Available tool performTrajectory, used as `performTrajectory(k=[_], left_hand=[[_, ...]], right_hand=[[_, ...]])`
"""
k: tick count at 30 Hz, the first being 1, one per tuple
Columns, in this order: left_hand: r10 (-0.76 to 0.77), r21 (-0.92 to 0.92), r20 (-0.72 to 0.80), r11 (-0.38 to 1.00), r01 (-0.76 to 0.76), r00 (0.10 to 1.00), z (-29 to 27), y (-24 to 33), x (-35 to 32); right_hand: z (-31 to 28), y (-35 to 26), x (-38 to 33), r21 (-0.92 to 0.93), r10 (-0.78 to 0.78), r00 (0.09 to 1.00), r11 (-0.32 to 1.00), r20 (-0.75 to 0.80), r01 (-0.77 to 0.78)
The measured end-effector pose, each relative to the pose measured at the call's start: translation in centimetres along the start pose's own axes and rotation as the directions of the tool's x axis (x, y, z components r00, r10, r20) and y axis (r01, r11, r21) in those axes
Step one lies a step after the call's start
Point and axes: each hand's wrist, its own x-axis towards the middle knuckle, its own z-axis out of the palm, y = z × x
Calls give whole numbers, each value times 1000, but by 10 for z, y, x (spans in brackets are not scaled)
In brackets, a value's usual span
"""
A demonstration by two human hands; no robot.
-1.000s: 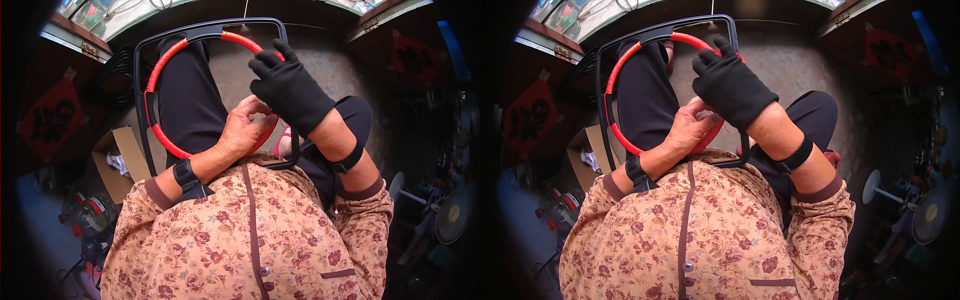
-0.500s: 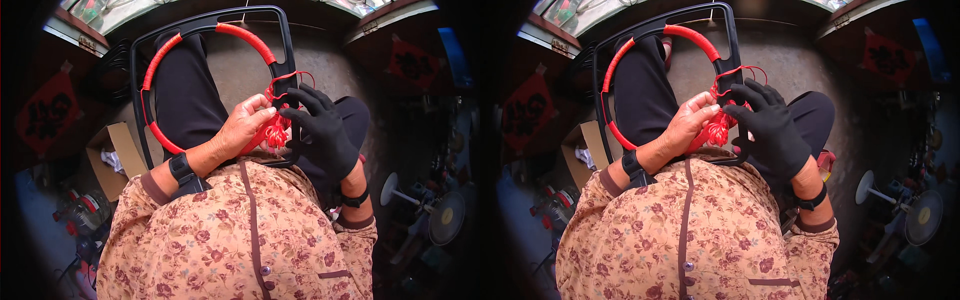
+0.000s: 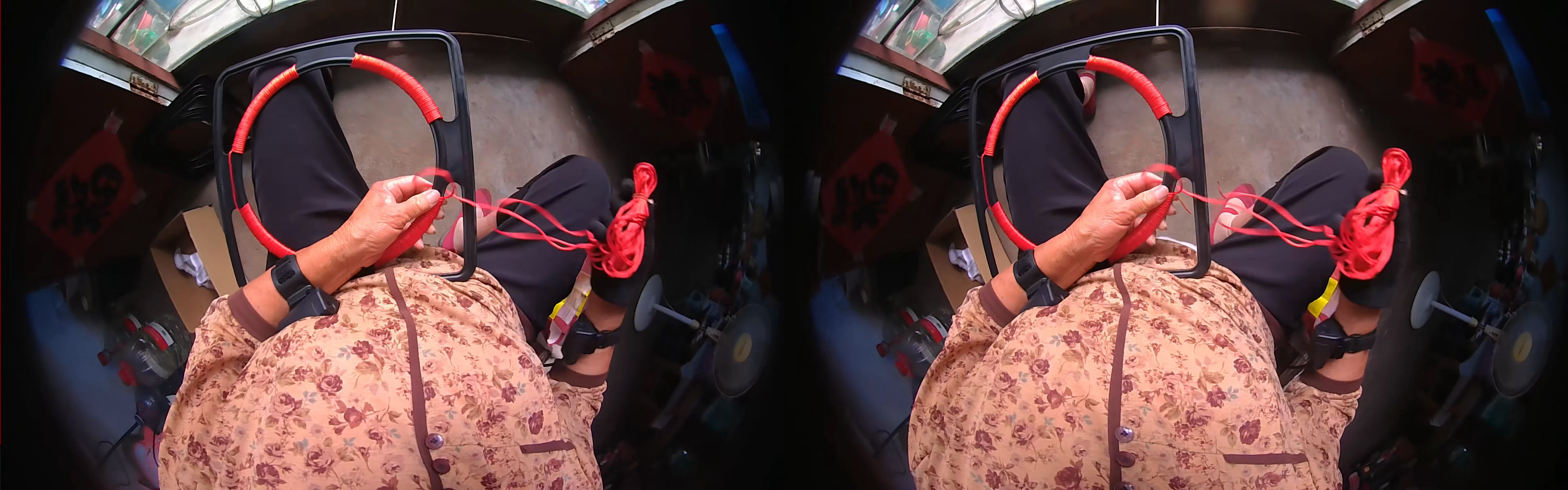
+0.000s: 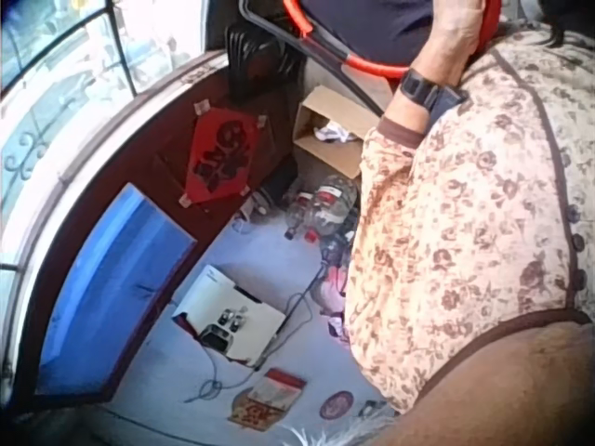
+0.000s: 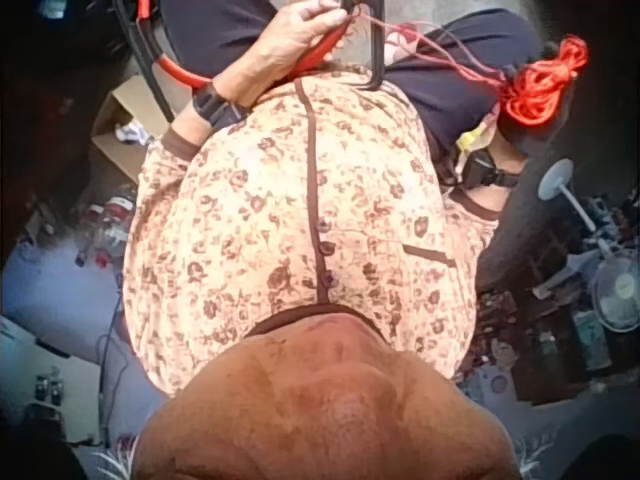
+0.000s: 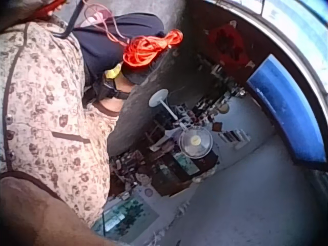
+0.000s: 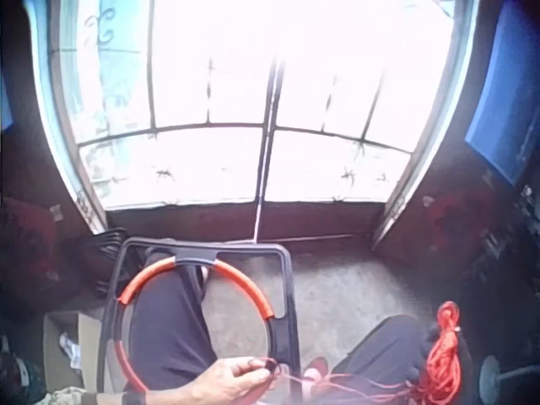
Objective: Wrapping a red cord or string around a black circular frame component as part of furniture or decorative item assembly.
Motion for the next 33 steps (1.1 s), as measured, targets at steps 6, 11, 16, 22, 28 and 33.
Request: performTrajectory(k=[6,11,16,22,28,33], left_hand=[[-5,4,-3,1000,5,1000,-8,-6,3],[62,-92,-8,994,-63,998,1,-2,11],[69,-75,-76,994,-75,995,-1,9,6],[352,174,-93,927,-333,931,11,-5,6],[578,479,-107,743,-468,809,4,-17,8],[768,536,-42,557,-634,640,1,-9,10]], right_hand=[[-29,37,4,42,-38,998,998,50,36],[-34,75,57,81,-69,993,995,98,61],[4,66,91,329,8,990,943,142,-55],[129,-99,67,-203,-568,721,712,397,672],[195,-121,53,-63,-717,153,151,680,986],[189,-130,56,41,-681,256,388,686,921]])
